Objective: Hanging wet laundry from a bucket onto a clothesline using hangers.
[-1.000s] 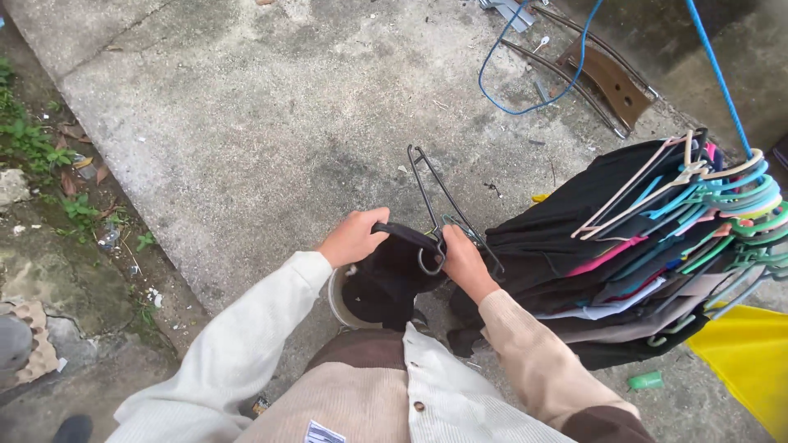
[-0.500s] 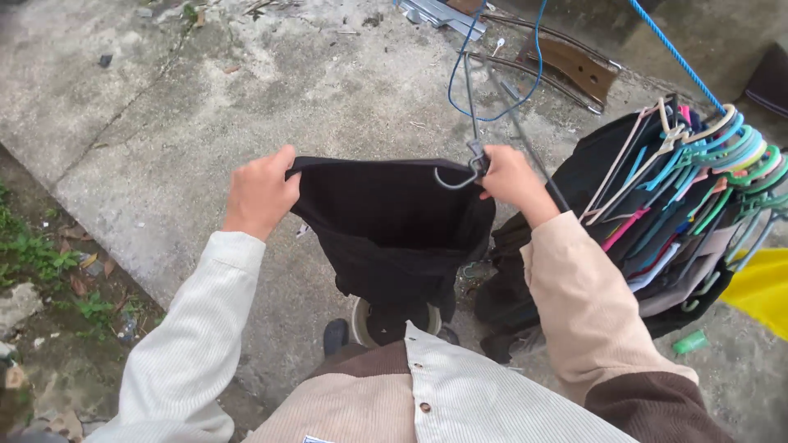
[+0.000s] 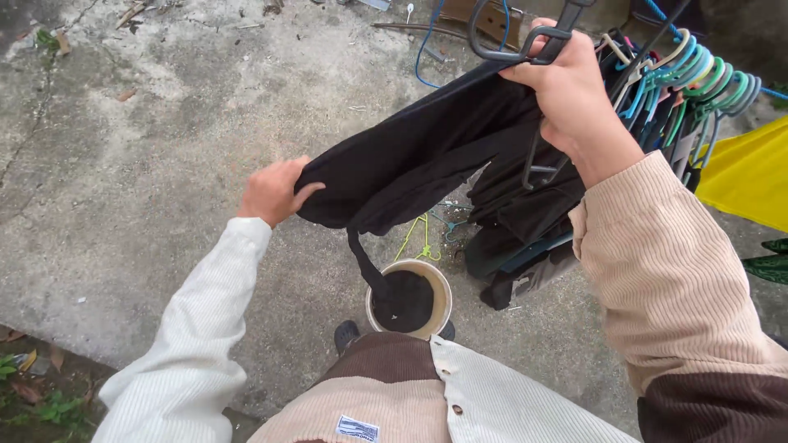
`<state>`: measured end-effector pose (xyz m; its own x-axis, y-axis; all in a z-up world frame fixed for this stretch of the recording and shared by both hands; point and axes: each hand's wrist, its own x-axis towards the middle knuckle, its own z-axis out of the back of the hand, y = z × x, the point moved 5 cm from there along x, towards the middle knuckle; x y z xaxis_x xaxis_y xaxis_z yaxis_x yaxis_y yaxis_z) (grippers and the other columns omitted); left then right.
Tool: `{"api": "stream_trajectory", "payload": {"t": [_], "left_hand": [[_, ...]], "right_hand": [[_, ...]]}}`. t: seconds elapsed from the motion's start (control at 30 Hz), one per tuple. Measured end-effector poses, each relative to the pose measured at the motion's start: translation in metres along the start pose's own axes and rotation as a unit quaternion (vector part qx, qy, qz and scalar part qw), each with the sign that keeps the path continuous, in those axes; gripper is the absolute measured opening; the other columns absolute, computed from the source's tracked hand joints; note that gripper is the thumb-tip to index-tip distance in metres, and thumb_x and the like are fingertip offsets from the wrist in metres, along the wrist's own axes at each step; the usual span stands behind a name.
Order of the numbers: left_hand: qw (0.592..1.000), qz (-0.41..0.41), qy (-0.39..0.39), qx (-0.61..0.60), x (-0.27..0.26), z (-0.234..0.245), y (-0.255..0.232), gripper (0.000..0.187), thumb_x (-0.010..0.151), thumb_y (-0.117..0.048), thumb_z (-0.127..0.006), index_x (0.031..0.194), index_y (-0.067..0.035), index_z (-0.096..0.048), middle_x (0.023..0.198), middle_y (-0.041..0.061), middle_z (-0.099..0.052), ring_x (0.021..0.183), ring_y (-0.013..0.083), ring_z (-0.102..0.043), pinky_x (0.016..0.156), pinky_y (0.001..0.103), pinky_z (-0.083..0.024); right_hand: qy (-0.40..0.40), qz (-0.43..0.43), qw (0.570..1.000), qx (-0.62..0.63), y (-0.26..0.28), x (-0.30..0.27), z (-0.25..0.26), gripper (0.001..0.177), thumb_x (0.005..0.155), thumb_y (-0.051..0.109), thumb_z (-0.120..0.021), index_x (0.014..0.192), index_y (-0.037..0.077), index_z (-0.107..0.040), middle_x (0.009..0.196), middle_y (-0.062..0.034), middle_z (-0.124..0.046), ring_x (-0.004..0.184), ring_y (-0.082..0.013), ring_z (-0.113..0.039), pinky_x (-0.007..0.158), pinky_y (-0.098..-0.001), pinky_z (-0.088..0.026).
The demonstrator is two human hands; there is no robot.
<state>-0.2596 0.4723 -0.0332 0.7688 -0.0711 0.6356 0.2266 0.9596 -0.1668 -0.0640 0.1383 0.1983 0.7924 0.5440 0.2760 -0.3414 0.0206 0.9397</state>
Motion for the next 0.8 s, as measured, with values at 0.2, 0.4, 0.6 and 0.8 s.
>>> {"api": "stream_trajectory", "payload": {"t": [0.2, 0.4, 0.6, 0.8], "left_hand": [[0.608, 0.656, 0.178, -0.411, -0.047, -0.121, 0.043, 0.037, 0.097, -0.044, -0.052, 0.127, -0.021, -0.056, 0.125, 0.012, -0.064, 0.093, 0.0429, -0.066, 0.085, 0.063, -0.055], [0.445, 0.631, 0.002, -0.636, -0.004, -0.191, 0.019, 0.045, 0.097, -0.036, -0.041, 0.126, -0.008, -0.059, 0.139, 0.011, -0.059, 0.119, 0.0362, -0.059, 0.097, 0.08, -0.027], [0.322, 0.626, -0.222, -0.675, 0.035, -0.122, -0.032, 0.042, 0.099, -0.041, -0.045, 0.108, -0.008, -0.068, 0.118, 0.006, -0.07, 0.109, 0.0246, -0.067, 0.1, 0.046, -0.051], [0.414, 0.55, -0.178, -0.703, 0.036, -0.01, -0.071, 0.04, 0.098, -0.037, -0.041, 0.098, -0.004, -0.065, 0.099, 0.012, -0.07, 0.092, 0.0312, -0.07, 0.088, 0.047, -0.059]], "right_hand": [[-0.022, -0.009, 0.999, 0.038, -0.035, 0.005, -0.021, 0.034, 0.092, -0.011, -0.072, 0.085, 0.016, -0.052, 0.088, 0.0089, -0.056, 0.088, -0.0056, -0.058, 0.085, -0.0245, -0.048], [0.029, -0.152, 0.984, 0.091, -0.195, -0.072, -0.051, 0.031, 0.082, -0.013, -0.069, 0.092, 0.014, -0.057, 0.083, 0.0085, -0.05, 0.078, -0.0048, -0.051, 0.068, -0.022, -0.041], [0.143, -0.407, 0.863, 0.262, -0.285, -0.244, -0.093, 0.036, 0.095, -0.001, -0.067, 0.127, 0.011, -0.056, 0.116, -0.0025, -0.058, 0.091, -0.0128, -0.06, 0.045, -0.0212, -0.035], [-0.034, -0.474, 0.754, 0.454, -0.422, -0.321, -0.115, 0.059, 0.101, 0.009, -0.05, 0.157, 0.016, -0.035, 0.153, -0.0234, -0.05, 0.124, -0.0342, -0.067, 0.046, -0.02, -0.045]]}}
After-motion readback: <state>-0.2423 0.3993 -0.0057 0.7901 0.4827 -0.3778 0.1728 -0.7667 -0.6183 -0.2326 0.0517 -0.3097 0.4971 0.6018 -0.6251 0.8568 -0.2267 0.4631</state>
